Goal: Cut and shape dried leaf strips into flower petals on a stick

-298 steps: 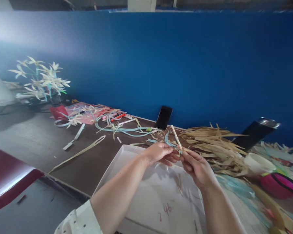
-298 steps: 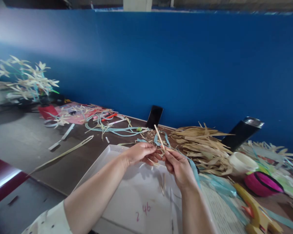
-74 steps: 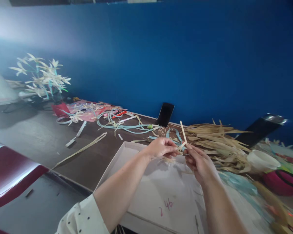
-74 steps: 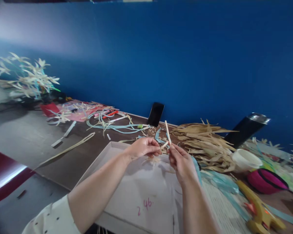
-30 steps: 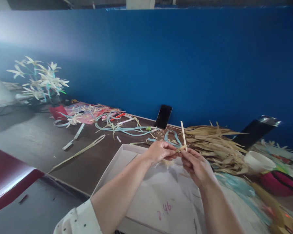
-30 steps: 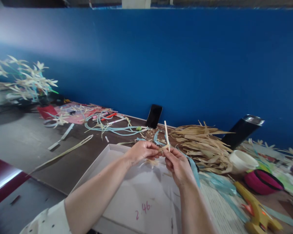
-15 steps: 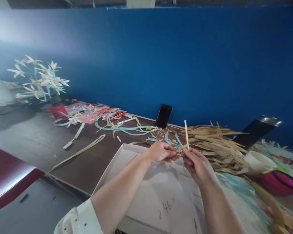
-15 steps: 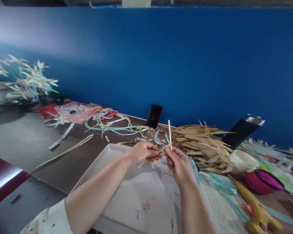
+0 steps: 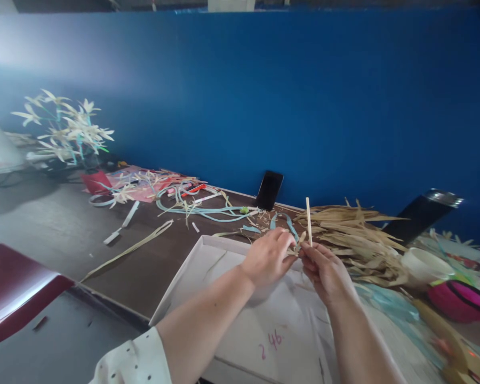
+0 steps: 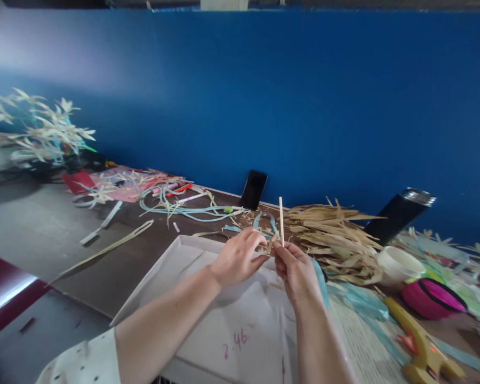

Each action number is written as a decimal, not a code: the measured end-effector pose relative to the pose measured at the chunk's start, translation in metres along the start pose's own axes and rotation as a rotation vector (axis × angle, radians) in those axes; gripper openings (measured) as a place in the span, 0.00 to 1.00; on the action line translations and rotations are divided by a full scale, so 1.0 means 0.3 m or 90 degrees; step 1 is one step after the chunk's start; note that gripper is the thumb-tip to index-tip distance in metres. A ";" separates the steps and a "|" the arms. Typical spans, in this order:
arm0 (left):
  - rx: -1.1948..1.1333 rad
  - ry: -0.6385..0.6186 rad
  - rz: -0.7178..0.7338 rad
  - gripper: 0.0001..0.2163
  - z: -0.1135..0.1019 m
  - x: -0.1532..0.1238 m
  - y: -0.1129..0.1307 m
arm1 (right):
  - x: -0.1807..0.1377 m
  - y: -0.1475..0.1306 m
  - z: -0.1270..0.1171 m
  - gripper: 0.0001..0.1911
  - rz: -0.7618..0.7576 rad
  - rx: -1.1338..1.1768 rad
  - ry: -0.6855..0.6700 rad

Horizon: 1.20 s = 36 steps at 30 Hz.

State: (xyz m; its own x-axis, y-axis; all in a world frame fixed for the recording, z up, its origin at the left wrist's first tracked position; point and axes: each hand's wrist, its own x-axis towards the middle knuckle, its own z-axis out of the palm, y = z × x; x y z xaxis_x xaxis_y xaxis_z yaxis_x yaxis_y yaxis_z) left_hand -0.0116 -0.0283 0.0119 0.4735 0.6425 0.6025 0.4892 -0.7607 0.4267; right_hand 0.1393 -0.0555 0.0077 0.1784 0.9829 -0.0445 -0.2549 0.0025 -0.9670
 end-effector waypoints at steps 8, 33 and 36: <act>0.121 -0.026 0.043 0.08 -0.008 0.003 0.010 | 0.008 0.015 -0.004 0.12 -0.006 -0.020 -0.021; -0.558 0.030 -0.495 0.10 0.042 0.045 -0.061 | -0.014 0.007 0.023 0.14 -0.050 -0.144 -0.001; -0.693 0.029 -0.529 0.08 0.033 0.055 -0.060 | -0.017 0.004 0.035 0.13 -0.059 -0.222 -0.026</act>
State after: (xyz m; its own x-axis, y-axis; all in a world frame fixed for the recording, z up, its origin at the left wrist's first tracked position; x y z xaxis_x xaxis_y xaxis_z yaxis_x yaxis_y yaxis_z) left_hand -0.0054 -0.0030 0.0076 0.2912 0.9537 -0.0756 -0.2135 0.1418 0.9666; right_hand 0.1280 -0.0586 0.0093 0.1453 0.9881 0.0504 0.1018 0.0358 -0.9942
